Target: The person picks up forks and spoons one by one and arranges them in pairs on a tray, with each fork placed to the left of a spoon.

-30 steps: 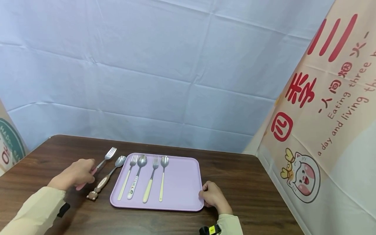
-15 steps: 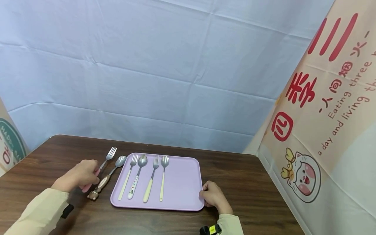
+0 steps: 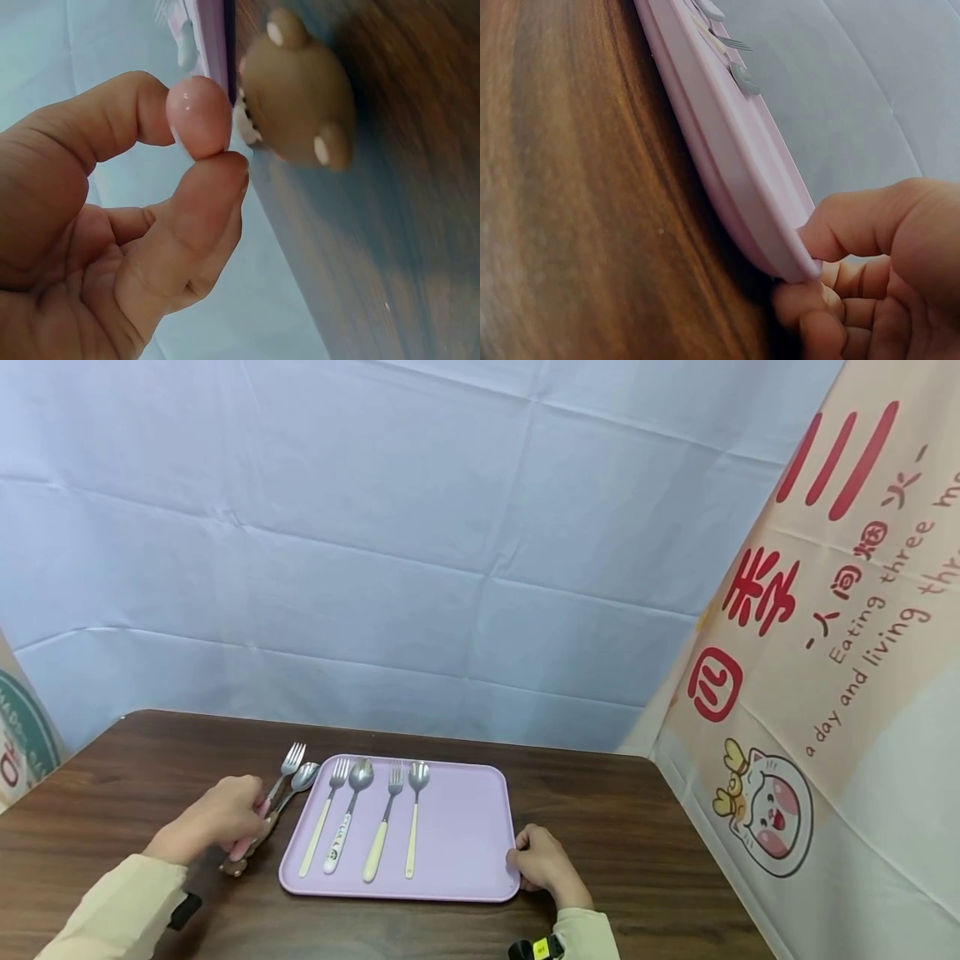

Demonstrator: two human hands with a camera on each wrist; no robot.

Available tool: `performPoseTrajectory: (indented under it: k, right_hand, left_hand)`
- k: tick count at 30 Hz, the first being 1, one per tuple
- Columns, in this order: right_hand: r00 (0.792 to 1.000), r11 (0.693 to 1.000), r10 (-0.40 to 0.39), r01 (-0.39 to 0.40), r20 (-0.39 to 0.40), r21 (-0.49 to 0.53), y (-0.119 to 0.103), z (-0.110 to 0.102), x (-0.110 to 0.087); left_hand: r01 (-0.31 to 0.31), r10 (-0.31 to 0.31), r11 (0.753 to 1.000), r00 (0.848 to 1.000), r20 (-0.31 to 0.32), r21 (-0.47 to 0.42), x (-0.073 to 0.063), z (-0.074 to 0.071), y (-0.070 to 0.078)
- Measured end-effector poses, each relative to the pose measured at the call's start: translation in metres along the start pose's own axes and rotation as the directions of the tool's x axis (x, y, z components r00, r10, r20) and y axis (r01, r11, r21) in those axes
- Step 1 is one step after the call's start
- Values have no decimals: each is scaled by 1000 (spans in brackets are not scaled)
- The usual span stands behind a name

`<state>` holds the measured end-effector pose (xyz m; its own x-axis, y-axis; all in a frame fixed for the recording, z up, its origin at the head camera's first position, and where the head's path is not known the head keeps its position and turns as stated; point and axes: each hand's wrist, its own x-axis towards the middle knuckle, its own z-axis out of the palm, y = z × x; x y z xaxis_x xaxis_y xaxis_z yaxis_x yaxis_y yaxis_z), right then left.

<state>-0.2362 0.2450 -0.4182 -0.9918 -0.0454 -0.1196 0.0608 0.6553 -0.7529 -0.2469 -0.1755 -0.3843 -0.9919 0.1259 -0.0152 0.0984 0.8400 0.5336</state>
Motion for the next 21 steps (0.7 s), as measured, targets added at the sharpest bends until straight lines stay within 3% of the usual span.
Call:
performPoseTrajectory:
  k: [7, 21]
  right_hand:
    - [1000, 1000, 14, -14, -3, -8, 0, 0, 1]
    - [1000, 1000, 7, -7, -6, -8, 1, 0, 0]
  left_hand:
    - [-28, 29, 1000, 999, -40, 8, 2, 5, 8]
    - [3, -5, 1000, 998, -64, -28, 7, 18, 29]
